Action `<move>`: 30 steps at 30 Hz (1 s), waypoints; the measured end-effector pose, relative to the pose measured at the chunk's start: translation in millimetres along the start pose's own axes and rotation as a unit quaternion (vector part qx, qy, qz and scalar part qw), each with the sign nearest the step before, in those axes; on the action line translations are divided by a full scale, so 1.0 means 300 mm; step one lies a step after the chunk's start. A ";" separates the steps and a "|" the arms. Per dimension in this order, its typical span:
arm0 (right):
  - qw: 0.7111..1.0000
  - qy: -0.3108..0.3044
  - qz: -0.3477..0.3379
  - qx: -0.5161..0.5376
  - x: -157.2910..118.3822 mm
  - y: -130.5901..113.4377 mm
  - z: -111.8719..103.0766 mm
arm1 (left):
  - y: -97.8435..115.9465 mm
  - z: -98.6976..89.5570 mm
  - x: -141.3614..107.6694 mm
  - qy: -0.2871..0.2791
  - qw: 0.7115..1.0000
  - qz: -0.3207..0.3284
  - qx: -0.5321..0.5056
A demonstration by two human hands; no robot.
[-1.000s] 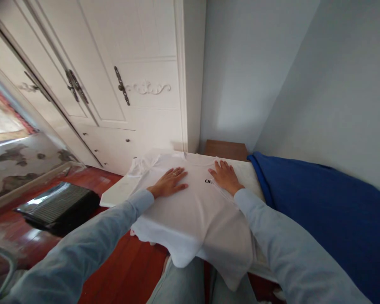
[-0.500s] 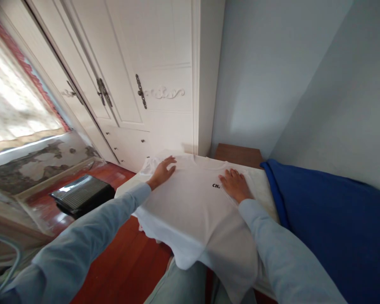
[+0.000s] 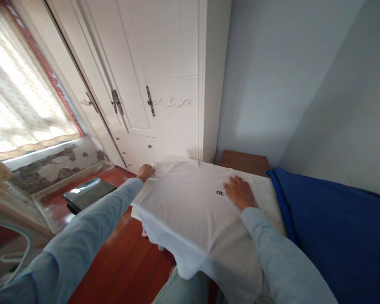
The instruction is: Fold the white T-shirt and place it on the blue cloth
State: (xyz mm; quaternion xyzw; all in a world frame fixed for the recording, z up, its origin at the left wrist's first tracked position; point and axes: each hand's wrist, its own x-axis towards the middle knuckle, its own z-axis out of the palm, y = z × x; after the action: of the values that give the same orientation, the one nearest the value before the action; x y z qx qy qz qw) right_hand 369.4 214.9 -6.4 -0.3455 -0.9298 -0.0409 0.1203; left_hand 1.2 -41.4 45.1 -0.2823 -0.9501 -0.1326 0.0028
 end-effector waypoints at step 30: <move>1.000 -0.007 -0.003 -0.010 0.011 0.015 0.010 | -0.004 -0.007 -0.273 -0.054 0.915 0.392 -0.077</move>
State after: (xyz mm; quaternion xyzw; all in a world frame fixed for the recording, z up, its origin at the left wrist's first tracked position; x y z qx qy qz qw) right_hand 369.2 220.9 -8.7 -0.3446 -0.9310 -0.0479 0.1105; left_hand 69.2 -86.9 40.4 -0.6380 -0.7490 -0.1780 -0.0185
